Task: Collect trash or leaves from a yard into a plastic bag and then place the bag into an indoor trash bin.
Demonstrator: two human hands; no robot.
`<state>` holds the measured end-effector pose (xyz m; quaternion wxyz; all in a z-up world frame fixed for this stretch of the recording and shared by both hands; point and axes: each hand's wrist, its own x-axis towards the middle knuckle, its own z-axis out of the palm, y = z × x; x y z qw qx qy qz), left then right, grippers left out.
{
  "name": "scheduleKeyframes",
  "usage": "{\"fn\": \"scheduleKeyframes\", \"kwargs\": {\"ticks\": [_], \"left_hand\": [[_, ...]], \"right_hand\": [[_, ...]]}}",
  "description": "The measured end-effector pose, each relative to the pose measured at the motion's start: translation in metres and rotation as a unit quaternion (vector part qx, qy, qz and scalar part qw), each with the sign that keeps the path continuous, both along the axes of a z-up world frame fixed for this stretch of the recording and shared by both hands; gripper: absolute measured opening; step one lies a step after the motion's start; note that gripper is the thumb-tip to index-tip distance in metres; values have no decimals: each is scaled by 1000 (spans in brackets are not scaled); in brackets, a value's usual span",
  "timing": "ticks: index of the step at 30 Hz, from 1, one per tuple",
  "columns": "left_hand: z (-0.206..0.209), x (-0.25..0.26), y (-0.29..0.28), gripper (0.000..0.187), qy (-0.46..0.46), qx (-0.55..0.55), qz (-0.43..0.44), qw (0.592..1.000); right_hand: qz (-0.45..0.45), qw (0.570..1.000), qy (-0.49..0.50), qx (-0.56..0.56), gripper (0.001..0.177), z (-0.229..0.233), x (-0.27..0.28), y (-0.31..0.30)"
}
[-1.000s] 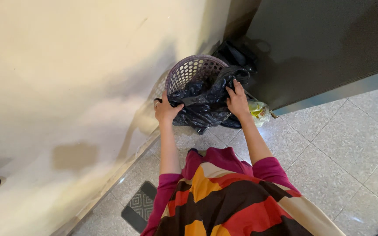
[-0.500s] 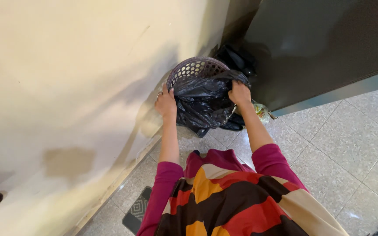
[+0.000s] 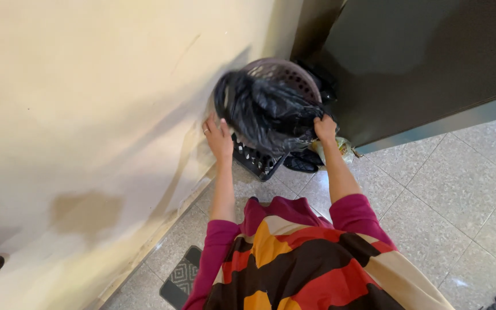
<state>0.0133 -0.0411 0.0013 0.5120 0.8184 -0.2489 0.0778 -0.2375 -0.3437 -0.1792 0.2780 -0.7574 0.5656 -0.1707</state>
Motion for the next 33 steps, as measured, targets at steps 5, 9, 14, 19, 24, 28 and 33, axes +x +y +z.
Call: {"fn": "scheduleKeyframes", "kwargs": {"ticks": [5, 9, 14, 19, 24, 28, 33], "left_hand": [[-4, -32, -2, 39, 41, 10, -10, 999], [-34, -56, -14, 41, 213, 76, -15, 974], [-18, -80, -11, 94, 167, 58, 15, 984], [-70, -59, -17, 120, 148, 21, -35, 988], [-58, -34, -14, 111, 188, 118, -16, 975], [-77, -19, -15, 108, 195, 135, -17, 971], [-76, -12, -10, 105, 154, 158, -23, 975]], "right_hand": [[-111, 940, -179, 267, 44, 81, -4, 61], [-72, 911, -267, 304, 47, 96, 3, 89], [-35, 893, -285, 347, 49, 115, 11, 105], [24, 918, -154, 364, 52, 139, -7, 92], [14, 875, -340, 344, 40, 83, -23, 45], [-50, 802, -459, 379, 30, 21, -30, 44], [-50, 694, -453, 557, 34, -21, -49, 60]]}}
